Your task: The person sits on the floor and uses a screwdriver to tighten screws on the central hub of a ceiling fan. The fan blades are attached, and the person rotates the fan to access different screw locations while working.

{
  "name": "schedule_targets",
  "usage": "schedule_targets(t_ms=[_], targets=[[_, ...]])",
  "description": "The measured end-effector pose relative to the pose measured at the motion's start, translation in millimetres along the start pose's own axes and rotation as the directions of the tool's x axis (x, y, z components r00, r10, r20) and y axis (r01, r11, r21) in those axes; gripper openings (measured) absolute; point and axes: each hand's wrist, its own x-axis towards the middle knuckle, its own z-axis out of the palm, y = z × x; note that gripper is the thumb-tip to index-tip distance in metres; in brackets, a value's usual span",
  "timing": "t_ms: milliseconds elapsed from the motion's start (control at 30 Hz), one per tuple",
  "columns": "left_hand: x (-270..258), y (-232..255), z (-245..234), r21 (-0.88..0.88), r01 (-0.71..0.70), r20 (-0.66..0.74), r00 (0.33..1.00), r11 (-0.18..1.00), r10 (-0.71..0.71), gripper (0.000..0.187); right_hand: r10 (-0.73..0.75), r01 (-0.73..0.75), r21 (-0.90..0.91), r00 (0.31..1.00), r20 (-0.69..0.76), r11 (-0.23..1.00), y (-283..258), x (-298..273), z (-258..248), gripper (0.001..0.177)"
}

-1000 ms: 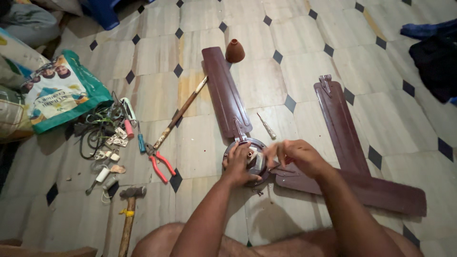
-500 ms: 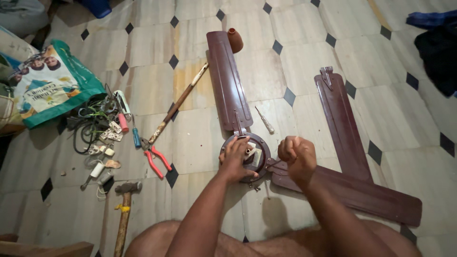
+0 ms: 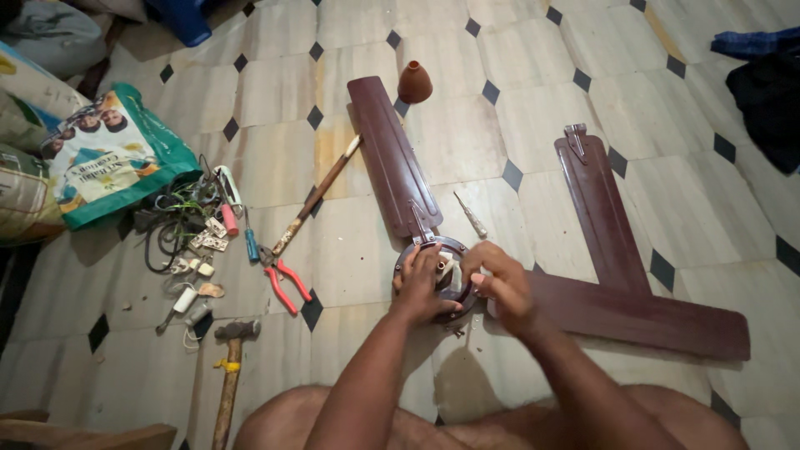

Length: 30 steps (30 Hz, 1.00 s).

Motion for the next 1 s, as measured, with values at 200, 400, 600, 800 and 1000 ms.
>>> schedule_targets(t_ms=[200, 400, 600, 800, 1000], targets=[[3.6, -4.2, 0.1, 0.009, -0.044, -0.011, 0.999, 0.999, 0.044, 0.127, 0.283, -0.445, 0.404, 0.871, 0.401, 0.799, 19.1, 24.5, -32.2, 0.038], [5.5, 0.9, -8.2, 0.066, -0.006, 0.076, 0.997, 0.998, 0.001, 0.109, 0.216, -0.377, 0.444, 0.903, 0.371, 0.813, 44.1, 9.5, -38.9, 0.063], [0.7, 8.3, -15.7, 0.005, 0.033, 0.051, 0.998, 0.999, -0.033, 0.124, 0.307, -0.363, 0.302, 0.927, 0.217, 0.882, 17.0, 34.3, -39.7, 0.042], [-1.4, 16.6, -20.2, 0.042, 0.016, 0.071, 0.997, 0.999, -0.019, 0.101, 0.352, -0.369, 0.397, 0.929, 0.117, 0.840, 27.5, 36.6, -41.8, 0.035], [-3.9, 18.6, -22.4, 0.007, 0.012, 0.052, 0.999, 1.000, -0.012, 0.099, 0.234, -0.132, 0.464, 0.957, -0.169, 0.876, 49.0, 12.2, -51.8, 0.028]])
